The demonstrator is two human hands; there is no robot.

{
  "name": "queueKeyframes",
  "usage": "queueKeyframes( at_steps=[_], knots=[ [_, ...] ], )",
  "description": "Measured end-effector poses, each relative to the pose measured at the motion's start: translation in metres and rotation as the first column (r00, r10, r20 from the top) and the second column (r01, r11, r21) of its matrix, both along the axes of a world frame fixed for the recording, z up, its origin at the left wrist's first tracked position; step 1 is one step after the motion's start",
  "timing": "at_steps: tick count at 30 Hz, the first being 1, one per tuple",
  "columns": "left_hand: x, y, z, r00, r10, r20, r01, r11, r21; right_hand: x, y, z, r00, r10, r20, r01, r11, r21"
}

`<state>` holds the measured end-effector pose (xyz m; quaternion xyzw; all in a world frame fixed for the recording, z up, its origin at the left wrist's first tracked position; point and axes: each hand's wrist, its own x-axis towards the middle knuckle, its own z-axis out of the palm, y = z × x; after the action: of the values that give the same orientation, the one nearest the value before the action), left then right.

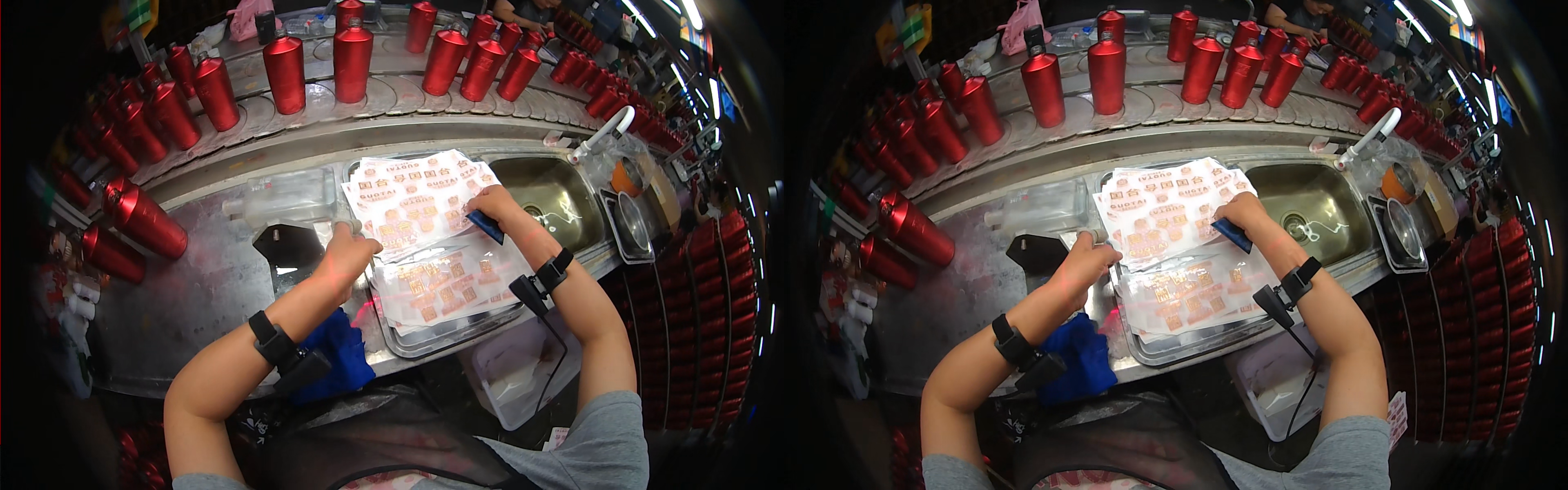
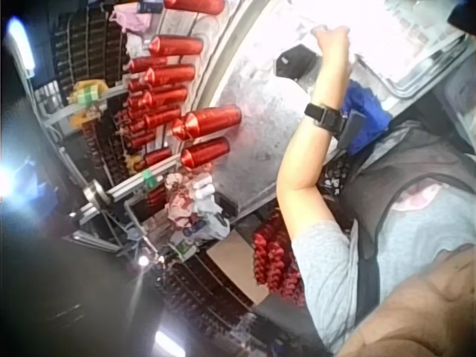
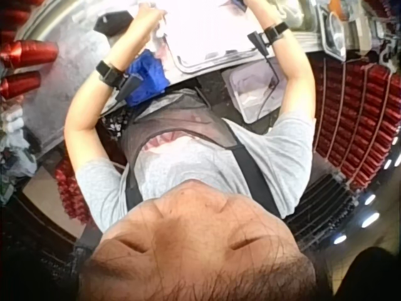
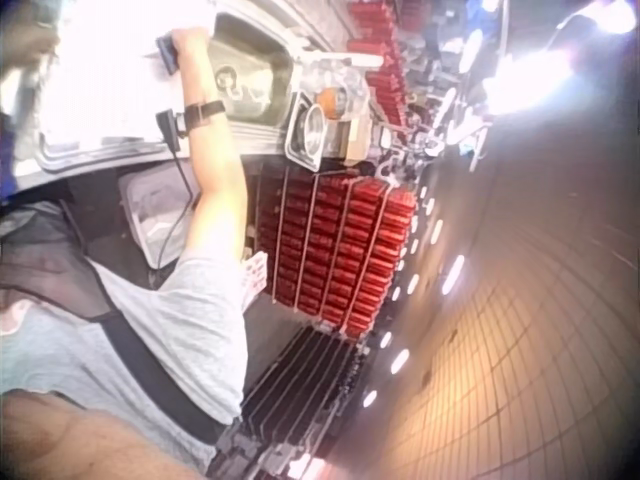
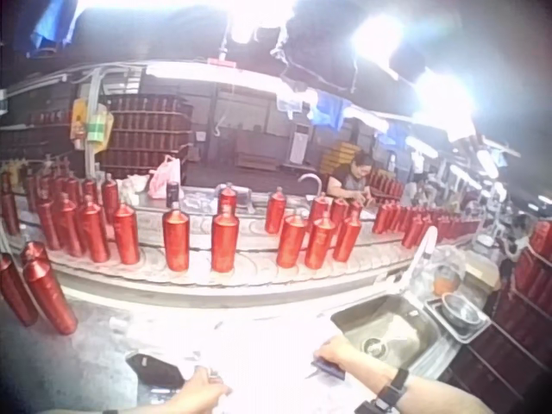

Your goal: Applying labels to red liquor bottles on a factory production line.

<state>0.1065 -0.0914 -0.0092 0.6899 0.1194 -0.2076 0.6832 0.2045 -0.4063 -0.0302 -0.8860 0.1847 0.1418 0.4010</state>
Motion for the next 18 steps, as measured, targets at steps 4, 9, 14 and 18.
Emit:
queueKeyframes(
  at_steps=[4,9,14,18],
  knots=[
    [0.005,0.001,-0.002,1.0,0.002,-0.015,-0.002,1.0,0.025,0.005,-0.008,-0.011,0.999,0.037,0.01,-0.035,0.982,-0.186],
    [0.005,-0.006,0.003,0.997,-0.023,-0.078,0.018,0.998,-0.063,0.007,-0.015,-0.022,0.997,0.068,-0.024,-0.072,0.944,-0.323],
    [0.011,-0.006,0.002,0.986,-0.045,-0.158,0.03,0.995,-0.1,0.01,-0.008,-0.021,0.997,0.045,-0.061,-0.061,0.956,-0.286],
    [0.014,-0.007,0.005,0.981,-0.039,-0.192,0.015,0.992,-0.124,0.013,-0.004,-0.017,0.995,0.009,-0.098,-0.032,0.972,-0.232]
  ],
)
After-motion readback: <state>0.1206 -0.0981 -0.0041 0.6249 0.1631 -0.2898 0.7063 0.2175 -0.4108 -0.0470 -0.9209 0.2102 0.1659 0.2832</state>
